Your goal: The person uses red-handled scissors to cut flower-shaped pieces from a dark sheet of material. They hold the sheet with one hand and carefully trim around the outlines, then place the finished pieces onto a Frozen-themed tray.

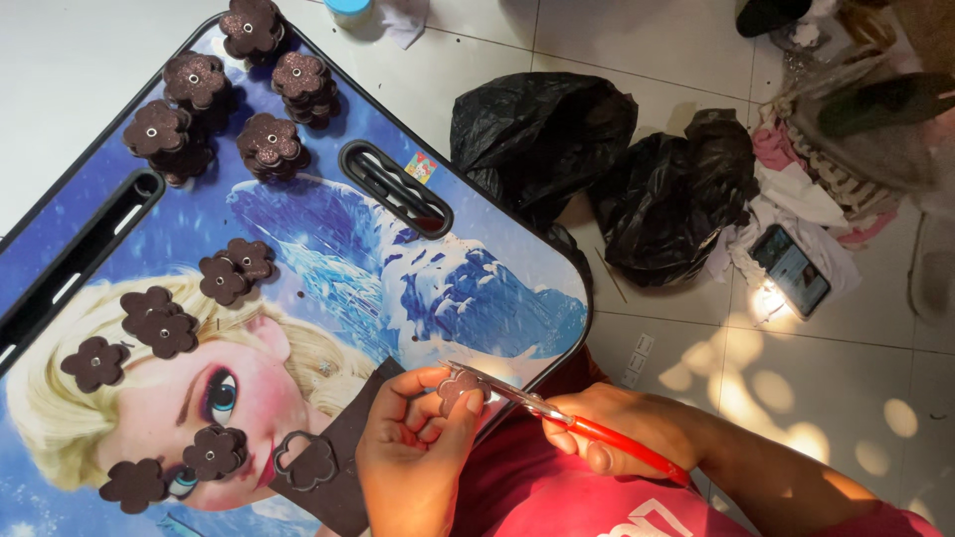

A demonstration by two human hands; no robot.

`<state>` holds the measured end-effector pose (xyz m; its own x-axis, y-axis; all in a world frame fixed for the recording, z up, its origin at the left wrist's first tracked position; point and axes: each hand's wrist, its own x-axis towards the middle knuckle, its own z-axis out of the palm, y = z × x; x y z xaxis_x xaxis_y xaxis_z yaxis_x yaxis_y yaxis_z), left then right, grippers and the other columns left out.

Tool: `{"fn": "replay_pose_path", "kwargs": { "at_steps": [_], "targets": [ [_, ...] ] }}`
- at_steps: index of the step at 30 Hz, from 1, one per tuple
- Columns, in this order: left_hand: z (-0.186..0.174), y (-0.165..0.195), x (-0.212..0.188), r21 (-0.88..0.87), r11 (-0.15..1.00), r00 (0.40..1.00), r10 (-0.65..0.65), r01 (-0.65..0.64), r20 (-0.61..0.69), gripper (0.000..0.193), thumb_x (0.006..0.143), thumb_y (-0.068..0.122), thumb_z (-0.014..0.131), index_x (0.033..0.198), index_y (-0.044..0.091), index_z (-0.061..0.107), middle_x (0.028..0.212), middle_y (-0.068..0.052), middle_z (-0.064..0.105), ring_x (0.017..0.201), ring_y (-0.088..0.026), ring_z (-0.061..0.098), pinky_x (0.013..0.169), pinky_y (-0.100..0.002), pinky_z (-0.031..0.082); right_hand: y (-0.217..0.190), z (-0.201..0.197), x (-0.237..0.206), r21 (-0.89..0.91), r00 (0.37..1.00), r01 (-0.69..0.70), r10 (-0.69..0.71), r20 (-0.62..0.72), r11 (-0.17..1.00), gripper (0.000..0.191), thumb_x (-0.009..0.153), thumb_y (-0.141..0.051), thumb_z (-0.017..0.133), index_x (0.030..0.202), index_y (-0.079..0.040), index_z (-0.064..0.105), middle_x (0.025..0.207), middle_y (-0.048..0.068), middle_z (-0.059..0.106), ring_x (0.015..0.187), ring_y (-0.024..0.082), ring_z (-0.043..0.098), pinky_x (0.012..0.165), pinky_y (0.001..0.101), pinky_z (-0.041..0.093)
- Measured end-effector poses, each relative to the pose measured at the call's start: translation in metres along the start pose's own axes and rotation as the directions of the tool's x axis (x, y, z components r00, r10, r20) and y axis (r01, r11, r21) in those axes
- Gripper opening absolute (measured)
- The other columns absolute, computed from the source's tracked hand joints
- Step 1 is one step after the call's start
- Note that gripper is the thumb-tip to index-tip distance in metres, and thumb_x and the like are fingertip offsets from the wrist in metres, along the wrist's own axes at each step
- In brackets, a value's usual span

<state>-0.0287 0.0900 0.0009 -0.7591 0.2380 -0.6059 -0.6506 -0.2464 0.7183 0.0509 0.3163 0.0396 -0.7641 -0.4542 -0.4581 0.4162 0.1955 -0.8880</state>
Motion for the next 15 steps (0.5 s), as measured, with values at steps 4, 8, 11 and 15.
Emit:
{"fn": "replay_pose_path", "kwargs": {
  "at_steps": [4,8,11,15],
  "targets": [
    [-0.0027,0.0006,0.0005,-0.018,1.000,1.000,0.005,-0.004,0.021,0.039,0.078,-0.015,0.074,0.113,-0.005,0.061,0.084,-0.015,0.075,0.074,-0.012,0.070,0.070,-0.023,0.060,-0.0017,-0.0022,0.0014,0.016,0.999,0.042,-0.042,0.007,0.999,0.074,0.090,-0.083,0.052,0.093,-0.009,0.051,0.074,0.001,0.052,0.066,0.017,0.053,0.061,0.0324,0.044],
    [-0.0049,0.0001,0.0009,-0.052,0.999,1.000,-0.003,0.005,0.027,0.038,0.079,-0.014,0.073,0.113,-0.007,0.061,0.086,-0.017,0.076,0.077,-0.015,0.073,0.073,-0.026,0.062,-0.0005,-0.0022,-0.0007,0.064,1.000,-0.020,0.018,0.019,0.998,0.070,0.089,-0.078,0.057,0.092,-0.009,0.051,0.066,0.001,0.049,0.058,0.016,0.050,0.055,0.0316,0.041],
    [-0.0071,-0.0002,0.0004,-0.024,1.000,1.000,0.012,-0.011,0.028,0.037,0.080,-0.014,0.073,0.114,-0.008,0.061,0.087,-0.018,0.076,0.078,-0.016,0.073,0.073,-0.026,0.061,0.0028,-0.0021,-0.0013,0.043,1.000,0.021,-0.021,0.011,0.999,0.071,0.090,-0.081,0.053,0.094,-0.010,0.052,0.068,-0.001,0.050,0.059,0.014,0.050,0.056,0.0299,0.042],
    [-0.0098,0.0006,0.0010,-0.033,0.999,0.999,0.020,-0.019,0.047,0.037,0.081,-0.013,0.073,0.115,-0.007,0.060,0.089,-0.019,0.076,0.080,-0.017,0.074,0.074,-0.025,0.061,0.0056,-0.0033,-0.0016,0.012,0.999,0.045,-0.045,0.013,0.999,0.074,0.089,-0.084,0.051,0.093,-0.009,0.052,0.068,-0.001,0.049,0.059,0.013,0.049,0.055,0.0301,0.041]
  ]
}}
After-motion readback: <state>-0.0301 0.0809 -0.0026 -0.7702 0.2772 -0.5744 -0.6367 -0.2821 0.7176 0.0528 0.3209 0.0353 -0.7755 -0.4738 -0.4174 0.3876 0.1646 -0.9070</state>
